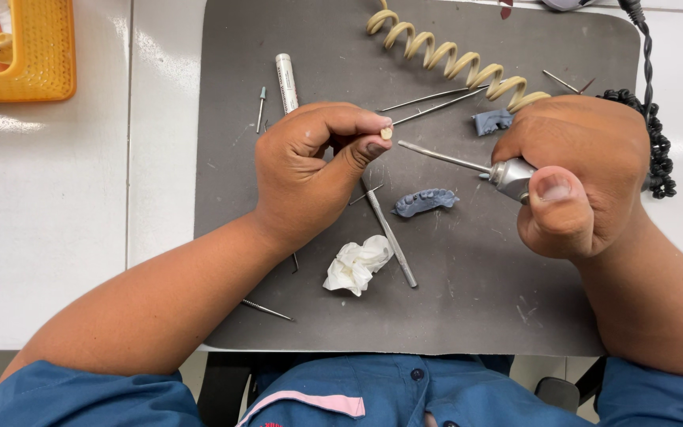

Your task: The person uses a rotary handpiece to grind and shape a small tooth-colored crown, then repeatedly tests its fit into a gray dental mold. The person removes and reinserts the crown several times while adjusting its surface with the rotary tool.

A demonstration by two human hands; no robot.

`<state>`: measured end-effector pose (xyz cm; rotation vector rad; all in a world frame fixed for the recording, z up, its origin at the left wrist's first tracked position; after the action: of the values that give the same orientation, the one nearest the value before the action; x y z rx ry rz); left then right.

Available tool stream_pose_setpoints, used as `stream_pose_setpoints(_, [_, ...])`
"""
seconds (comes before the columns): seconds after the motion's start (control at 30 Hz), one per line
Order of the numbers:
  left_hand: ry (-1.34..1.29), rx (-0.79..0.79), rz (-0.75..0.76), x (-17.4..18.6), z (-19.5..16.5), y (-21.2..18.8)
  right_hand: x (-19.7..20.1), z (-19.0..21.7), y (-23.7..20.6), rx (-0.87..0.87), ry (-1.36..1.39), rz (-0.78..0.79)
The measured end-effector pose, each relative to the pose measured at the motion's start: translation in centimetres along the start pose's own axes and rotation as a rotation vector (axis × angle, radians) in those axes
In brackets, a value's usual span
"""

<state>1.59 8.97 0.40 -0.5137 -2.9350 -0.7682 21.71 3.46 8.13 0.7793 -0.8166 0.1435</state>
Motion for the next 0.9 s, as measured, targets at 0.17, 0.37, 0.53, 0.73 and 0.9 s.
stream_pose_setpoints(0.17, [-0.077,0.086,-0.002,-0.3,0.8,-0.3,-0.4,-0.6,-0.4,-0.095,-0.069,-0.027])
stream_pose_setpoints(0.37, [-0.38,0.341,-0.087,-0.8,3.2,0.3,-2.1,-2.8,-0.3,-0.289,-0.106,0.021])
stream_pose_setpoints(0.53, [0.068,0.184,0.123,-1.2,0.7,0.4,-2.1,-5.6,-0.7,-0.296,-0.107,0.056])
stream_pose_setpoints(0.73, [0.423,-0.096,0.459,-3.6,-1.7,0.2,-2.8,-8.3,-1.6,-0.13,-0.17,-0.086])
stream_pose_setpoints(0.9, [0.517,-0.246,0.53,-5.3,-3.6,-0.5,-3.8,-8.6,-2.3,-0.104,-0.168,-0.065])
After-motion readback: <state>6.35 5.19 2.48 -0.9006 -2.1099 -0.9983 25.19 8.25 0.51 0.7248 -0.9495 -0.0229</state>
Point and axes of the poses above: each hand's wrist, its own y-axis towards the middle knuckle, its own x-axis out of the back of the hand, z = x × y, the point moved 7 cm from there along y, towards the middle knuckle, and after that the axes turned 1 degree about z, right-handed, at the moved point
